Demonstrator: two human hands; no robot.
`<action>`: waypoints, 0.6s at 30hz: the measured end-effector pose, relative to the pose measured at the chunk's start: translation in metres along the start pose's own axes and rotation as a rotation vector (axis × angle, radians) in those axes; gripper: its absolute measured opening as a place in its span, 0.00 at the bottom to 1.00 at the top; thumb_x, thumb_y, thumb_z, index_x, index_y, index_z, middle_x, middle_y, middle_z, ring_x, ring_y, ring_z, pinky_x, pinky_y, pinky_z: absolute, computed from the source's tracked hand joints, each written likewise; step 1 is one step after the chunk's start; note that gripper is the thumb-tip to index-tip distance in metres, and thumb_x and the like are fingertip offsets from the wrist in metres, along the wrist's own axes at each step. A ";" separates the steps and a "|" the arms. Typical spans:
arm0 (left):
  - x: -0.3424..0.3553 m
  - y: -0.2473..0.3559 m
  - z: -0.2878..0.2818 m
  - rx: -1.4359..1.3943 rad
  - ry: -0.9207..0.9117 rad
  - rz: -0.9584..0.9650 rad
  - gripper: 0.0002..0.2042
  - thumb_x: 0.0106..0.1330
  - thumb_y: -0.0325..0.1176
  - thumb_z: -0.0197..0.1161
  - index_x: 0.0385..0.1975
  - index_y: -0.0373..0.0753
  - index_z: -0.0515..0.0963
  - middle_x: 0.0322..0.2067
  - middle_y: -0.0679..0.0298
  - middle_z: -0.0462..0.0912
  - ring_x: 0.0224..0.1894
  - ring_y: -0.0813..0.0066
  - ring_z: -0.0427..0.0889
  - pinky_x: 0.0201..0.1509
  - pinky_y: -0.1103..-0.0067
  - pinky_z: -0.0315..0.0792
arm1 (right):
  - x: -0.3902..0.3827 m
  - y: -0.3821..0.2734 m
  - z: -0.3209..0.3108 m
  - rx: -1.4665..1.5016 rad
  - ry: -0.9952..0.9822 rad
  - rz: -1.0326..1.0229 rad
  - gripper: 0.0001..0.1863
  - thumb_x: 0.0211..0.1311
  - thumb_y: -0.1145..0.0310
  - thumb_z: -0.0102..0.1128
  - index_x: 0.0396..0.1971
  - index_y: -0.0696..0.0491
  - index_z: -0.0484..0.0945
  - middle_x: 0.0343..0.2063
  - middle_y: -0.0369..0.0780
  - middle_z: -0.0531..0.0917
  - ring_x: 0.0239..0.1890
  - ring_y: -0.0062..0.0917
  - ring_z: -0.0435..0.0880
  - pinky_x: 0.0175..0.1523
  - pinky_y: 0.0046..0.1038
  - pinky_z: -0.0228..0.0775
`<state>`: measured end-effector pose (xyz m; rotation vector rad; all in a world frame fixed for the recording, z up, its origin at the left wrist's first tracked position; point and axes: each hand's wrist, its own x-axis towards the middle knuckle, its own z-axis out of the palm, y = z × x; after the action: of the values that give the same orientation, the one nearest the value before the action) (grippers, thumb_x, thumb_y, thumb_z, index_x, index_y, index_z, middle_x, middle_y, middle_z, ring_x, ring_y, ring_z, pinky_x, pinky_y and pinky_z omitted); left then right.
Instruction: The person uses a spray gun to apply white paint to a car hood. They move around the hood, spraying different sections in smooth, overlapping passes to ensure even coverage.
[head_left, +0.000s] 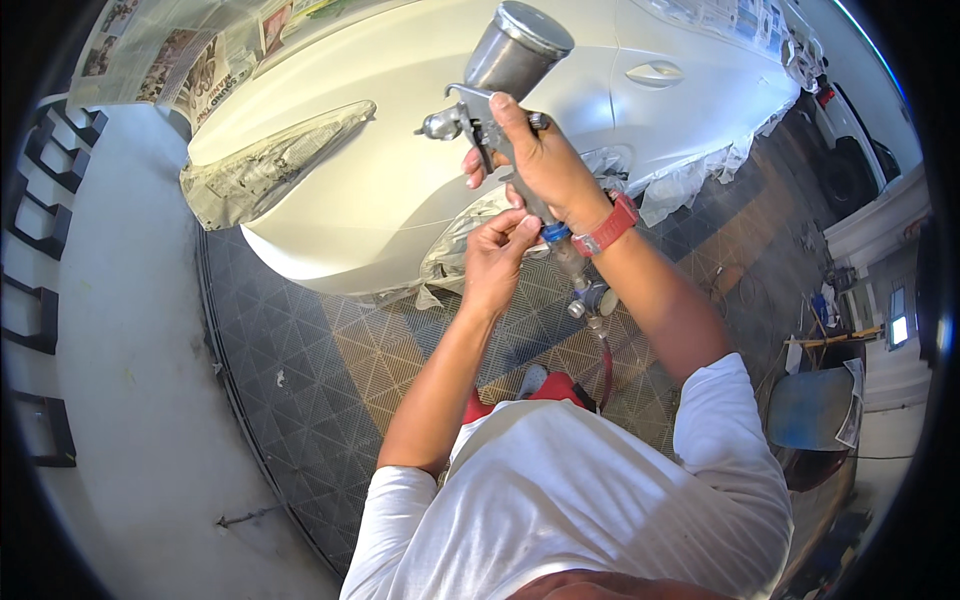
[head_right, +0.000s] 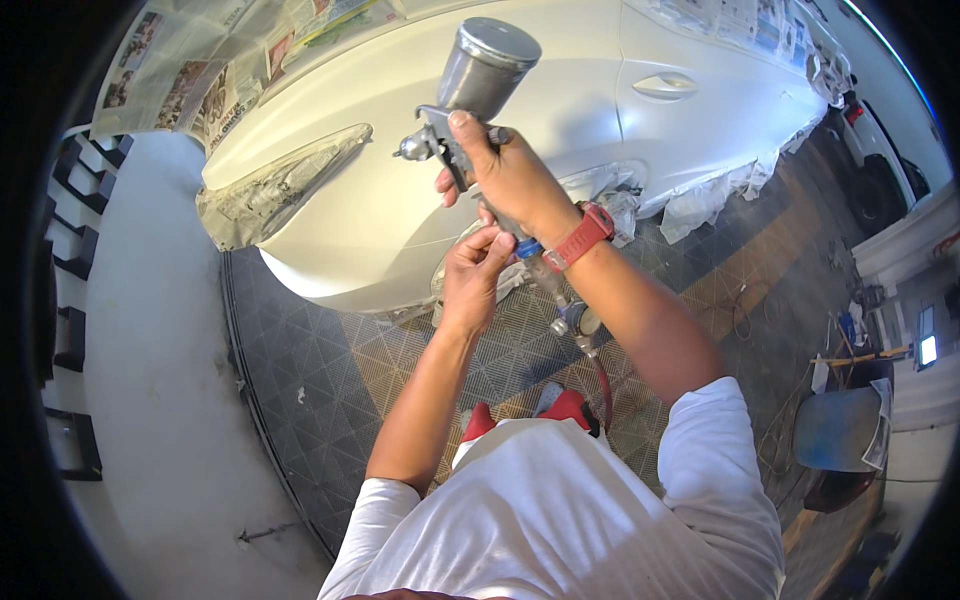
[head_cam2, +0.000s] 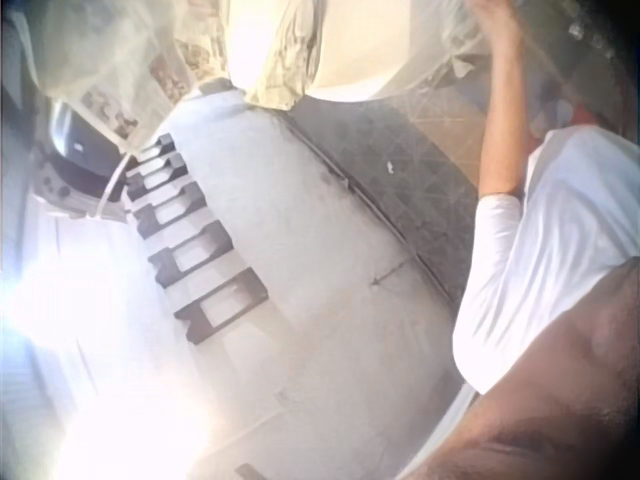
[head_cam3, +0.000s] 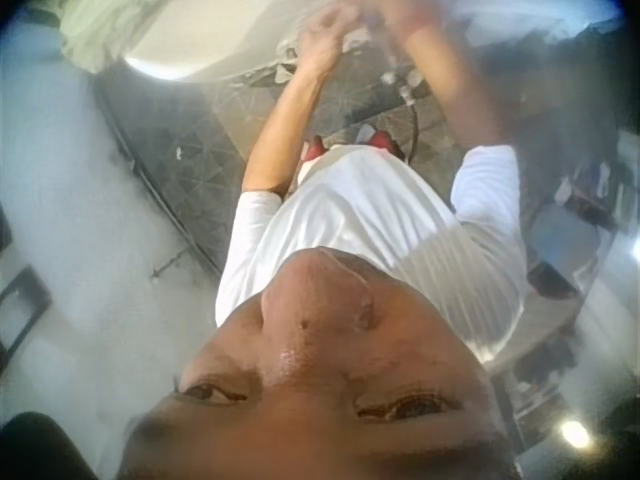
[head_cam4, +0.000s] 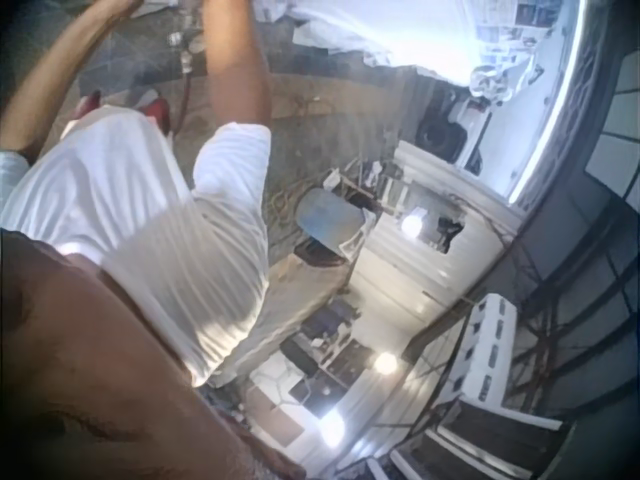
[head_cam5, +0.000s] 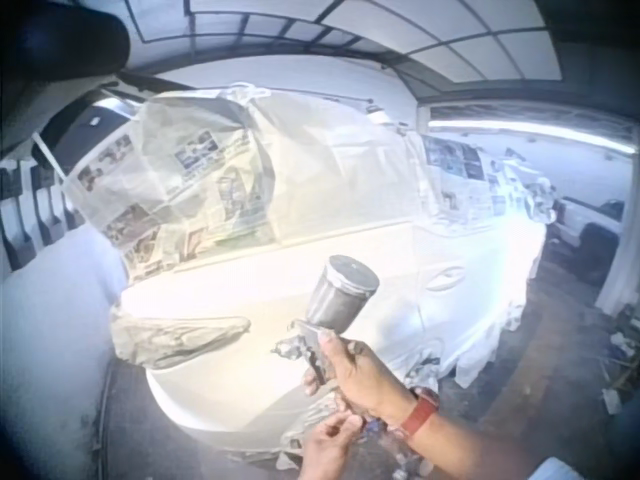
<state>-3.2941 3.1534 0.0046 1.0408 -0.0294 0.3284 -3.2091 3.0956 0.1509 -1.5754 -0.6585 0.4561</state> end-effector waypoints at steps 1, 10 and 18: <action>0.005 -0.002 0.004 0.015 -0.020 -0.009 0.11 0.75 0.37 0.64 0.46 0.35 0.83 0.37 0.72 0.84 0.39 0.87 0.79 0.49 0.83 0.75 | 0.002 0.001 -0.007 -0.031 0.019 0.001 0.36 0.77 0.36 0.42 0.46 0.58 0.79 0.27 0.38 0.85 0.26 0.18 0.86 0.17 0.17 0.68; 0.016 -0.043 0.048 0.018 -0.272 -0.198 0.28 0.77 0.42 0.61 0.71 0.34 0.65 0.54 0.62 0.80 0.52 0.76 0.81 0.62 0.76 0.74 | -0.003 0.007 -0.120 -0.228 0.338 0.041 0.36 0.77 0.36 0.42 0.47 0.59 0.78 0.29 0.40 0.85 0.28 0.20 0.86 0.17 0.18 0.67; -0.149 -0.188 -0.129 0.318 -0.020 -0.697 0.28 0.74 0.47 0.64 0.66 0.34 0.72 0.56 0.60 0.81 0.58 0.72 0.78 0.66 0.74 0.70 | -0.007 0.013 -0.221 -0.279 0.549 0.087 0.35 0.76 0.36 0.42 0.46 0.58 0.78 0.27 0.40 0.85 0.28 0.21 0.86 0.17 0.20 0.64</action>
<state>-3.4002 3.1386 -0.2455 1.2974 0.3719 -0.3222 -3.0709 2.9230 0.1631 -1.8926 -0.2358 -0.0199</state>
